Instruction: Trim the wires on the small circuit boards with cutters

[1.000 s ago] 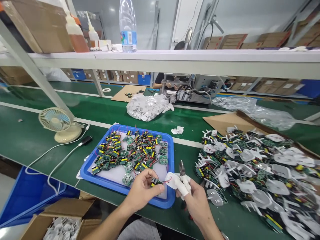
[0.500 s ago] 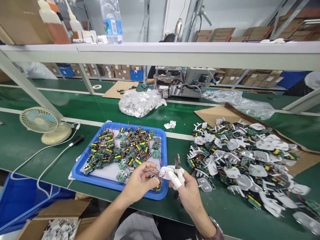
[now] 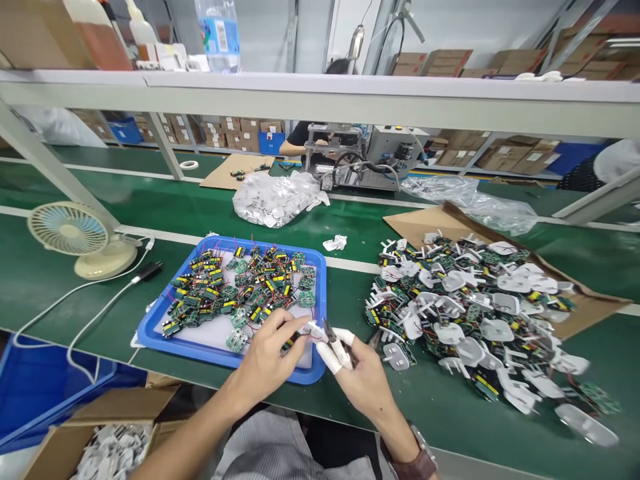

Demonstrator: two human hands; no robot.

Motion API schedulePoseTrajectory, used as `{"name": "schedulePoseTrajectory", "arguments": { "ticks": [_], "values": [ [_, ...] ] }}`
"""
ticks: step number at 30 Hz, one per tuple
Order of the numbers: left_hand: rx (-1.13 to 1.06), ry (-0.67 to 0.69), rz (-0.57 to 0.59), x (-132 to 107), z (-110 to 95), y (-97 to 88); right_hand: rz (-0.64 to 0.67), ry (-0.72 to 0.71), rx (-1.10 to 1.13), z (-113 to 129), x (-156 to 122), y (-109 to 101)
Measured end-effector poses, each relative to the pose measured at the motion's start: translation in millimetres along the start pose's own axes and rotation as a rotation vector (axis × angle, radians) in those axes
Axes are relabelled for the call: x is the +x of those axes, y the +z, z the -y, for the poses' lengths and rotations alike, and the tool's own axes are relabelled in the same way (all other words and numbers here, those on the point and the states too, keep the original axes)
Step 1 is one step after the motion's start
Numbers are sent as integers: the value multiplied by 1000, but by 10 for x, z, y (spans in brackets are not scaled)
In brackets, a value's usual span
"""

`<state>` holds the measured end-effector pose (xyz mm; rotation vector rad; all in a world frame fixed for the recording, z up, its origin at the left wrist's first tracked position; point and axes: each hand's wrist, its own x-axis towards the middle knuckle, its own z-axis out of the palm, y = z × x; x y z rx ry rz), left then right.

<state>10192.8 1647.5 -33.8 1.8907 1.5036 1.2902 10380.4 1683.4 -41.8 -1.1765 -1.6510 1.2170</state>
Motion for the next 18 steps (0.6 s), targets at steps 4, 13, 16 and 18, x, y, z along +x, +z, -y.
{"name": "schedulePoseTrajectory", "arguments": {
  "ticks": [4,13,16,18],
  "values": [
    [77,41,5,-3,-94,28,-77,-36,-46,3,-9,11],
    [-408,-432,37,-187,-5,388,-242,34,224,-188,-74,224],
    [-563,-487,3,-172,16,373,-184,41,219,-165,-103,224],
    [-650,-526,-45,-139,15,331,-130,35,199,-134,-110,202]
  ]
}}
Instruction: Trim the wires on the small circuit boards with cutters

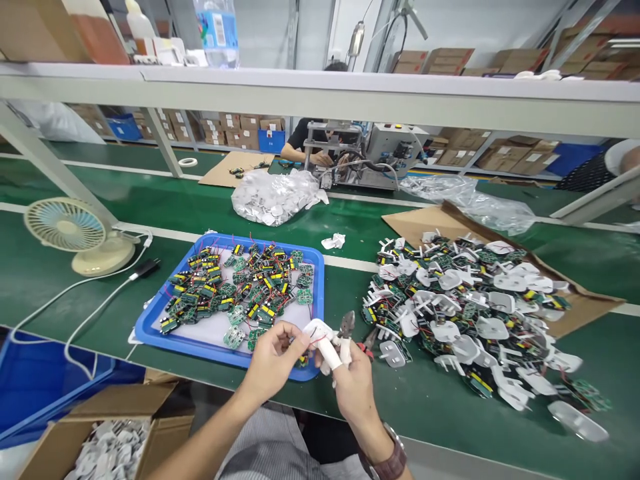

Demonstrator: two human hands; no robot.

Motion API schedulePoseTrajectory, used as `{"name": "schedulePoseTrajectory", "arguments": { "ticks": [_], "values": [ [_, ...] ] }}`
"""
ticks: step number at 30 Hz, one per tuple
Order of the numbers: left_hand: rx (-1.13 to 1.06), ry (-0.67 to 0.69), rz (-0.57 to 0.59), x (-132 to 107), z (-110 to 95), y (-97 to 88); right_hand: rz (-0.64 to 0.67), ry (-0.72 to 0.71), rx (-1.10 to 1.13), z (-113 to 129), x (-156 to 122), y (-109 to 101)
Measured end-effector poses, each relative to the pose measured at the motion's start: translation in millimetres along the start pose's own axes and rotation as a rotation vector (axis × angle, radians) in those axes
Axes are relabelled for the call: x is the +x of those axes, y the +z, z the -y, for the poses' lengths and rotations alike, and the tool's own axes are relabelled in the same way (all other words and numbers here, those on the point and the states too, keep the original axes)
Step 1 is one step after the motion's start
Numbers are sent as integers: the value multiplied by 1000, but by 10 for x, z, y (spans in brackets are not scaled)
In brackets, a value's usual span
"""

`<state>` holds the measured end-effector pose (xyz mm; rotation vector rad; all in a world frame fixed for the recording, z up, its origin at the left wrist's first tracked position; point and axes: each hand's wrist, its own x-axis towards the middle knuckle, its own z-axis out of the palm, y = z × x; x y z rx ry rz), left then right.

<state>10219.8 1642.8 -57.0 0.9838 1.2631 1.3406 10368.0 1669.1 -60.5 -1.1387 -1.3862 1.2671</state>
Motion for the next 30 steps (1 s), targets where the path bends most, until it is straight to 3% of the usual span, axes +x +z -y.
{"name": "schedulePoseTrajectory", "arguments": {
  "ticks": [6,9,12,14,17,22,25,30],
  "values": [
    [1,21,51,58,-63,-45,69,3,11,2,8,19],
    [-12,71,-20,60,-56,-60,130,68,-2,-3,8,11],
    [3,91,-32,66,-63,-113,167,133,-22,-3,5,-87],
    [39,91,6,79,-75,-175,177,101,-70,-8,5,-200],
    [124,87,110,113,-97,-278,173,-148,-301,-4,15,-405],
    [357,87,341,188,-138,-358,194,-727,-984,87,62,-699],
    [405,102,412,215,-143,-334,159,-848,-1270,186,73,-780],
    [385,46,412,202,-142,-281,205,-903,-1476,371,65,-825]
  ]
}}
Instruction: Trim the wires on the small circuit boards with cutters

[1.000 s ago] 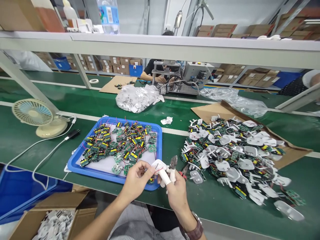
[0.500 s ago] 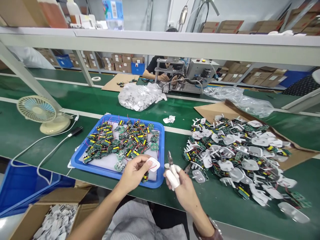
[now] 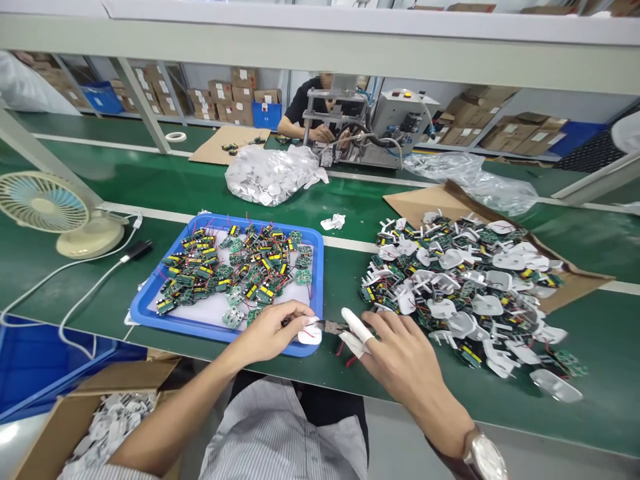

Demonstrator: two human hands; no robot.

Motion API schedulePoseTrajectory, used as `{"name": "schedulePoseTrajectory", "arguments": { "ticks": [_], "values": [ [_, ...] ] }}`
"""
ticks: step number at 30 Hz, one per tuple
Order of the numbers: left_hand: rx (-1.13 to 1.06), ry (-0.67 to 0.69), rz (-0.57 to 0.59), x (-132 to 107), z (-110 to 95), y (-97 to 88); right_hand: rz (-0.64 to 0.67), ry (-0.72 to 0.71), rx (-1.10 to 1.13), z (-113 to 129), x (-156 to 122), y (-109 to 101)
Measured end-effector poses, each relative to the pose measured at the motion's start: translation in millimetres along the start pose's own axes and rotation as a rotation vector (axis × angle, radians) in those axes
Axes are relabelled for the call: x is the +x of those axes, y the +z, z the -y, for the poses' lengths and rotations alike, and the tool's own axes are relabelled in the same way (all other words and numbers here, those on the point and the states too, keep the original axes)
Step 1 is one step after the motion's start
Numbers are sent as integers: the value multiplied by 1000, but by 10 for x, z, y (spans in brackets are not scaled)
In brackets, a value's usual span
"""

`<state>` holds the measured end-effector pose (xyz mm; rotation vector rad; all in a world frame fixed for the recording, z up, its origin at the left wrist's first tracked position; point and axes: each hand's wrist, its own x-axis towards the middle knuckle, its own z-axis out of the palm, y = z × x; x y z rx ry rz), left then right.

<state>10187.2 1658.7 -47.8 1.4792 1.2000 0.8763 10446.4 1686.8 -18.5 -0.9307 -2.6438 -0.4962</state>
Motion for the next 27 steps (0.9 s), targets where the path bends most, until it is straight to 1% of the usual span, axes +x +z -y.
{"name": "schedulePoseTrajectory", "arguments": {
  "ticks": [3,7,10,15,18,22,27],
  "values": [
    [58,-14,12,-31,-25,21,17,-16,-45,-31,17,-70],
    [229,29,-1,-77,-29,58,52,-50,-72,-50,30,-105],
    [304,45,-6,-86,2,72,80,-81,-78,-46,41,-104],
    [330,24,66,-53,54,36,123,-125,-84,-38,41,-61],
    [326,56,95,-20,86,13,140,-157,-90,-42,39,-42],
    [354,70,114,14,147,15,183,-175,-102,-48,61,-43],
    [378,83,110,17,196,37,237,-175,-87,-38,101,-41]
  ]
}}
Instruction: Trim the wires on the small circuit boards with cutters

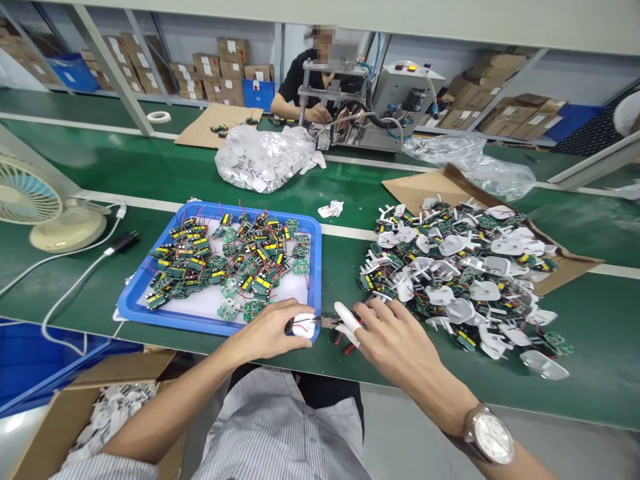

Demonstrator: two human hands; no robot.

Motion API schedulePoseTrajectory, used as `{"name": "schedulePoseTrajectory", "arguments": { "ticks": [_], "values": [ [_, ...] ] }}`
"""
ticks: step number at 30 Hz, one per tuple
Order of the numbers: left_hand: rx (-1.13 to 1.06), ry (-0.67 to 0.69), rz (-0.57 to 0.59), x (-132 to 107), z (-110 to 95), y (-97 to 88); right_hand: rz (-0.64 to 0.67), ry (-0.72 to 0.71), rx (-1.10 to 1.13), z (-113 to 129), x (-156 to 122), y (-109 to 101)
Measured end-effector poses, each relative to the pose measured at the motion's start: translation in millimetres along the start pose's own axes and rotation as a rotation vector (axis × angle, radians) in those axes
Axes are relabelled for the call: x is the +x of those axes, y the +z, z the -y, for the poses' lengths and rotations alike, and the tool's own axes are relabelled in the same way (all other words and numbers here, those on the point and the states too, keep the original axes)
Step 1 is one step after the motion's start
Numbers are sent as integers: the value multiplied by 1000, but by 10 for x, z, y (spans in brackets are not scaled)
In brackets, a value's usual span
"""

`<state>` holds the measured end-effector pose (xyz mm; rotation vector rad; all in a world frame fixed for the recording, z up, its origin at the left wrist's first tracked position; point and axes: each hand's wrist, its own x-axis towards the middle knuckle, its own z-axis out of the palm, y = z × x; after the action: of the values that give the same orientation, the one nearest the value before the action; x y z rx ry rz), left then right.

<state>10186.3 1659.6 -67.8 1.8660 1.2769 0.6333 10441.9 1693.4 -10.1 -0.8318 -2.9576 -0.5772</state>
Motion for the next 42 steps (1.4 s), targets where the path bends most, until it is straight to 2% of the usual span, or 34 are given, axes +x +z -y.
{"name": "schedulePoseTrajectory", "arguments": {
  "ticks": [9,25,32,38,42],
  "values": [
    [10,19,-4,-12,28,12,6,-17,17,-19,29,60],
    [30,39,-29,-26,71,51,-39,53,150,12,27,187],
    [27,92,-18,-40,90,43,-118,91,247,26,-71,397],
    [-3,120,-23,-54,101,37,-222,143,396,76,-109,589],
    [-13,139,-28,-41,96,45,-191,230,655,174,-101,582]
  ]
}}
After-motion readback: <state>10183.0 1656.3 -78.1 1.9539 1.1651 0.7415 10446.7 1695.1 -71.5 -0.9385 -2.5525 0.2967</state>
